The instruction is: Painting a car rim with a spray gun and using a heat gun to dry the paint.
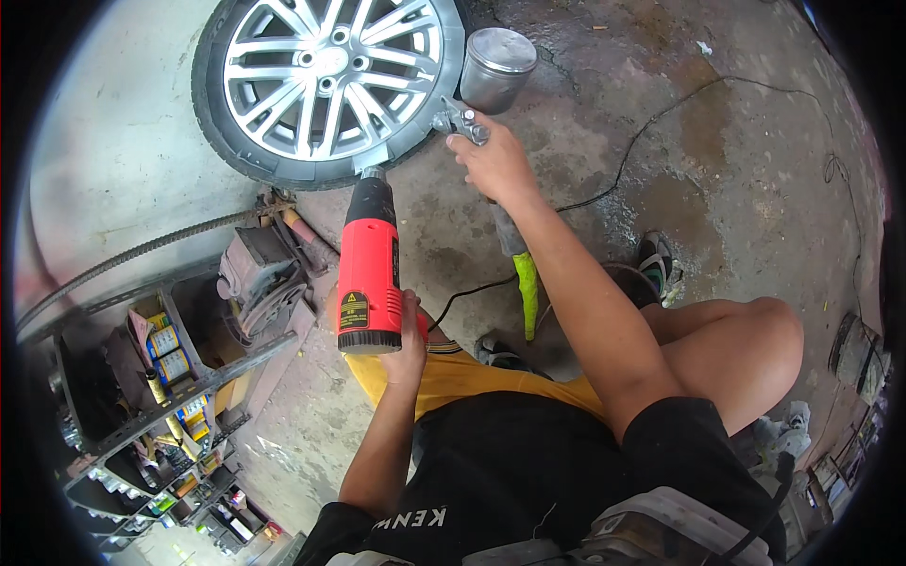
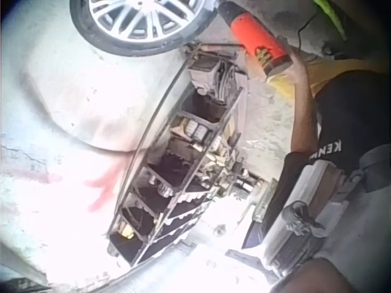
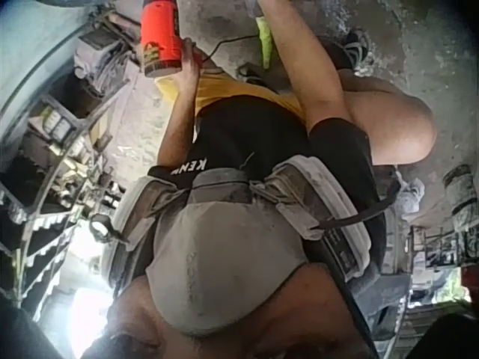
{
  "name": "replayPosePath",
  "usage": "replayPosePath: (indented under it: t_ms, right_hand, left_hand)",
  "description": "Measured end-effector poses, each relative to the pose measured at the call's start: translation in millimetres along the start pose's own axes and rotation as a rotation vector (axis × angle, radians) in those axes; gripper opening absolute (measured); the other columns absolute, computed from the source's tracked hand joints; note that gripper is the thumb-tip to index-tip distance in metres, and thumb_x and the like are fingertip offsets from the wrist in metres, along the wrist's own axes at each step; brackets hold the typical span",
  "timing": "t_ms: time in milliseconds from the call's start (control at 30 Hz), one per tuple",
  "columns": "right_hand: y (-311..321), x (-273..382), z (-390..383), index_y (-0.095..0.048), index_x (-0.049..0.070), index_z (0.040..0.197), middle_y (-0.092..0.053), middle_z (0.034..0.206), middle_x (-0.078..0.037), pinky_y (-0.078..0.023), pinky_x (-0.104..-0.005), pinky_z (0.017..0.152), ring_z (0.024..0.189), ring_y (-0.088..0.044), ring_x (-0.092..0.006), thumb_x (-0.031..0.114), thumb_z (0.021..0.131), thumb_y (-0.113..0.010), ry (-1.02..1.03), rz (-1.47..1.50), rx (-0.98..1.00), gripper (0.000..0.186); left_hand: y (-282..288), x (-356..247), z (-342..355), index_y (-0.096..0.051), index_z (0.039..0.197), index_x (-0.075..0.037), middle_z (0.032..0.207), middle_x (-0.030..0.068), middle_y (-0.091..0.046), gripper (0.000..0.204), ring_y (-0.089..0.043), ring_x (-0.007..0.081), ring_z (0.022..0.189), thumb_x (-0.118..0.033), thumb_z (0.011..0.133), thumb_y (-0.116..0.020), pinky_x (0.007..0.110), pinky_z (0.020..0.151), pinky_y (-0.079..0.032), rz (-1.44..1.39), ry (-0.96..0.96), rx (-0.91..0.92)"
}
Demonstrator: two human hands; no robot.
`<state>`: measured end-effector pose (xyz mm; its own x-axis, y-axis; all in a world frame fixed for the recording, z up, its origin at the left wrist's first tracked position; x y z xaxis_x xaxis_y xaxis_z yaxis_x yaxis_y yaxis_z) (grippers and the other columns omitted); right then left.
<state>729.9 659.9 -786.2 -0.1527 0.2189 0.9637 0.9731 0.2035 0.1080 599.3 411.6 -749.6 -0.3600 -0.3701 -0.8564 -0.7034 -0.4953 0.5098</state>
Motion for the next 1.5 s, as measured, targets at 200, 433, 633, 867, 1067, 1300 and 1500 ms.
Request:
replayPosePath:
  t_ms: [200, 433, 633, 867, 1067, 1300, 1500]
  right_hand:
    - [-17, 38, -29, -0.057, 0.02, 0.143, -0.069, 0.117, -0.025, -0.051, -0.0473, 0.095, 0.11, -0.065, -0.0421, 0.027, 0.089, -0.067, 0.063, -0.178, 0.016, 0.055]
    - [-24, 36, -27, -0.054, 0.021, 0.145, -0.069, 0.117, -0.025, -0.052, -0.0475, 0.095, 0.11, -0.065, -0.0428, 0.027, 0.09, -0.067, 0.094, -0.331, -0.114, 0.057]
    - [-37, 34, -35, -0.054, 0.016, 0.145, -0.069, 0.117, -0.025, -0.051, -0.0486, 0.095, 0.109, -0.065, -0.0433, 0.025, 0.09, -0.067, 0.072, -0.3, -0.066, 0.057]
    - [-42, 14, -26, -0.053, 0.013, 0.146, -0.069, 0.116, -0.025, -0.051, -0.0482, 0.095, 0.11, -0.064, -0.0432, 0.024, 0.09, -0.067, 0.098, -0.286, -0.278, 0.059]
    - [-68, 25, -21, -0.055, 0.017, 0.145, -0.066, 0.125, -0.024, -0.05, -0.0439, 0.098, 0.116, -0.064, -0.0407, 0.024, 0.091, -0.068, 0.139, -0.192, -0.2, 0.057]
    - [-65, 33, -17, -0.055, 0.015, 0.145, -0.067, 0.124, -0.024, -0.05, -0.0402, 0.098, 0.116, -0.065, -0.038, 0.024, 0.09, -0.07, 0.189, -0.104, -0.107, 0.057]
    - [-27, 14, -16, -0.055, 0.013, 0.144, -0.068, 0.119, -0.026, -0.051, -0.0465, 0.097, 0.111, -0.065, -0.043, 0.022, 0.088, -0.068, 0.133, -0.169, -0.23, 0.058]
  left_hand:
    - [-2, 13, -2, -0.064, 0.1, 0.0, 0.083, 0.0092, -0.065, 0.019, -0.061, 0.0243, 0.077, -0.019, 0.097, -0.067, 0.039, 0.074, -0.049, -0.076, 0.007, -0.011]
    - [-7, -1, -12, -0.063, 0.102, -0.001, 0.087, 0.01, -0.06, 0.021, -0.057, 0.0245, 0.08, -0.022, 0.098, -0.067, 0.04, 0.074, -0.047, -0.105, 0.222, 0.064]
    - [-23, 70, -8, -0.064, 0.102, -0.003, 0.092, 0.005, -0.067, 0.021, -0.06, 0.0132, 0.077, -0.023, 0.097, -0.068, 0.03, 0.068, -0.048, -0.014, -0.016, 0.018]
    - [-31, 79, -3, -0.062, 0.095, -0.008, 0.076, -0.0006, -0.055, 0.016, -0.05, 0.0091, 0.059, -0.023, 0.096, -0.069, 0.027, 0.049, -0.04, -0.063, -0.096, -0.008]
    - [-33, 75, 2, -0.061, 0.093, -0.009, 0.074, -0.001, -0.053, 0.015, -0.048, 0.0097, 0.055, -0.021, 0.096, -0.069, 0.027, 0.046, -0.038, -0.051, -0.134, -0.06]
    - [-35, 80, 0, -0.065, 0.099, -0.005, 0.083, 0.003, -0.065, 0.018, -0.056, 0.0114, 0.064, -0.023, 0.096, -0.069, 0.029, 0.054, -0.045, -0.105, -0.088, -0.114]
    - [-34, 56, 5, -0.064, 0.105, -0.001, 0.091, 0.0078, -0.065, 0.021, -0.059, 0.0189, 0.077, -0.019, 0.096, -0.07, 0.034, 0.069, -0.047, -0.125, 0.058, -0.034]
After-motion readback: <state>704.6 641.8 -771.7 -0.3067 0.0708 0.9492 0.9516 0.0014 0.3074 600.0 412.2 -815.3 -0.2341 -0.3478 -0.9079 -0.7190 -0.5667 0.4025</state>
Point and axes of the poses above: each hand's wrist, its own z-axis towards the middle knuckle, its own y-axis out of the back of the hand, x = y × z, the point moved 1 cm from there along z, towards the middle knuckle
